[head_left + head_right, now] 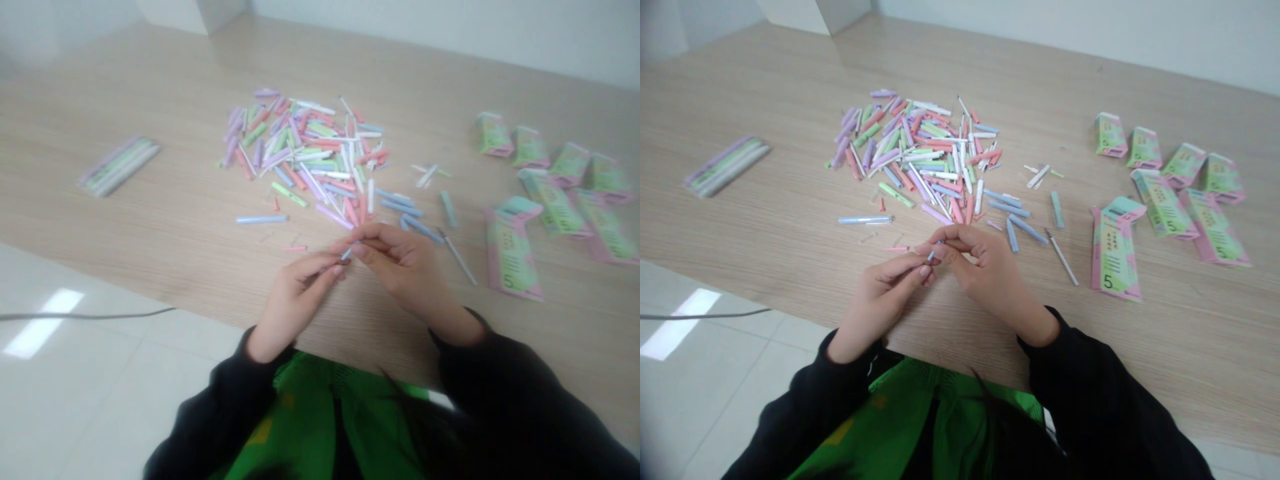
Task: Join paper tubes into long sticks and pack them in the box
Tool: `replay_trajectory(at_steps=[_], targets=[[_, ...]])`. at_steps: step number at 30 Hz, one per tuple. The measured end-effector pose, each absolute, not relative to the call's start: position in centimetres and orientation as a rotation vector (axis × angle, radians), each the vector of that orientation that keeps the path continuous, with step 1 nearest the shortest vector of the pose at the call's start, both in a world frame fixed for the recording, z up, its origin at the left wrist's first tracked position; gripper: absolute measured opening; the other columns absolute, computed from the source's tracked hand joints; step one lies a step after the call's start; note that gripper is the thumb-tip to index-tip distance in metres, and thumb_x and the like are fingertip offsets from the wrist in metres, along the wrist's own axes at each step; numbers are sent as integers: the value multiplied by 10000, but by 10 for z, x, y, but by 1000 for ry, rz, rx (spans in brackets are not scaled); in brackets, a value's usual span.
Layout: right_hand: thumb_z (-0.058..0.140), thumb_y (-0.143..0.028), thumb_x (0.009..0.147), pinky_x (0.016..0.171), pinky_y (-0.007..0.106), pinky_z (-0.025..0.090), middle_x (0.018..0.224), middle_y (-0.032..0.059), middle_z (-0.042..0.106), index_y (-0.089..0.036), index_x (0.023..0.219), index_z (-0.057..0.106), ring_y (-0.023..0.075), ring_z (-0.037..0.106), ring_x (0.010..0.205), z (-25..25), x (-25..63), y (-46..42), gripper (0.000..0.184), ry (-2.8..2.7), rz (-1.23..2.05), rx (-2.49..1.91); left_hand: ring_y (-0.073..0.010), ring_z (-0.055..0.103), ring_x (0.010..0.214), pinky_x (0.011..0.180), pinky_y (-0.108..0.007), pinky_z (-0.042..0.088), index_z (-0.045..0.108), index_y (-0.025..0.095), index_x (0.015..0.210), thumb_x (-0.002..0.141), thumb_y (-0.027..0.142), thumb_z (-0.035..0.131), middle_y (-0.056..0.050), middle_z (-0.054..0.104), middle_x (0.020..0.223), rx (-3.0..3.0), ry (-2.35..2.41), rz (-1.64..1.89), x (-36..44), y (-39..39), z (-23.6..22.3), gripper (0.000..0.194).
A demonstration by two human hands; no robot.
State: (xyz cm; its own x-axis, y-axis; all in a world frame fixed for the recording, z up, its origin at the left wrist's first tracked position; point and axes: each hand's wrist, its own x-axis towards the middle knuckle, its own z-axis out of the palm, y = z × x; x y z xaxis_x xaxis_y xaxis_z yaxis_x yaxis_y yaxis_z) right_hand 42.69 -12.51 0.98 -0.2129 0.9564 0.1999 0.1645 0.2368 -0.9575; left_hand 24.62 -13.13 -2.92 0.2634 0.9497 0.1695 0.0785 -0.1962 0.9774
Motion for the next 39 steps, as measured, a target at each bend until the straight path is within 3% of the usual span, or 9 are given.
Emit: replay_trajectory(at_steps=[10,21,28,35,39], targets=[[673,-228,948,868,347,622,959,15,820,-234,948,735,181,782,891,15,424,-127,62,-1586,1066,-1101,-199,750,917,889,-342,596,814,208,995,922,252,691,-53,826,1004,1490,1011,1088,244,-131,-27,150],[698,-335,959,828,330,624,962,21,817,-233,966,685,174,777,857,7,425,-124,103,-1542,1107,-1048,-168,704,781,777,-295,575,803,194,1006,945,236,653,-32,770,813,1510,973,1082,243,-130,-27,167],[688,-314,968,813,312,625,955,11,817,-242,953,670,160,774,837,7,424,-126,76,-1572,1097,-1038,-164,698,782,786,-293,572,798,197,1001,942,228,650,-32,772,833,1525,965,1062,243,-131,-26,162],[719,-405,944,812,335,636,949,17,814,-244,959,675,178,777,838,7,426,-127,168,-1557,1104,-1056,-169,688,773,774,-295,561,788,194,970,949,267,651,-26,748,787,1523,974,1053,242,-131,-26,156],[691,-331,967,857,340,627,983,20,811,-241,972,677,184,775,930,9,425,-129,91,-1583,1102,-1046,-168,684,787,781,-290,554,782,190,959,955,237,631,-25,744,799,1540,971,1039,242,-132,-23,158]])
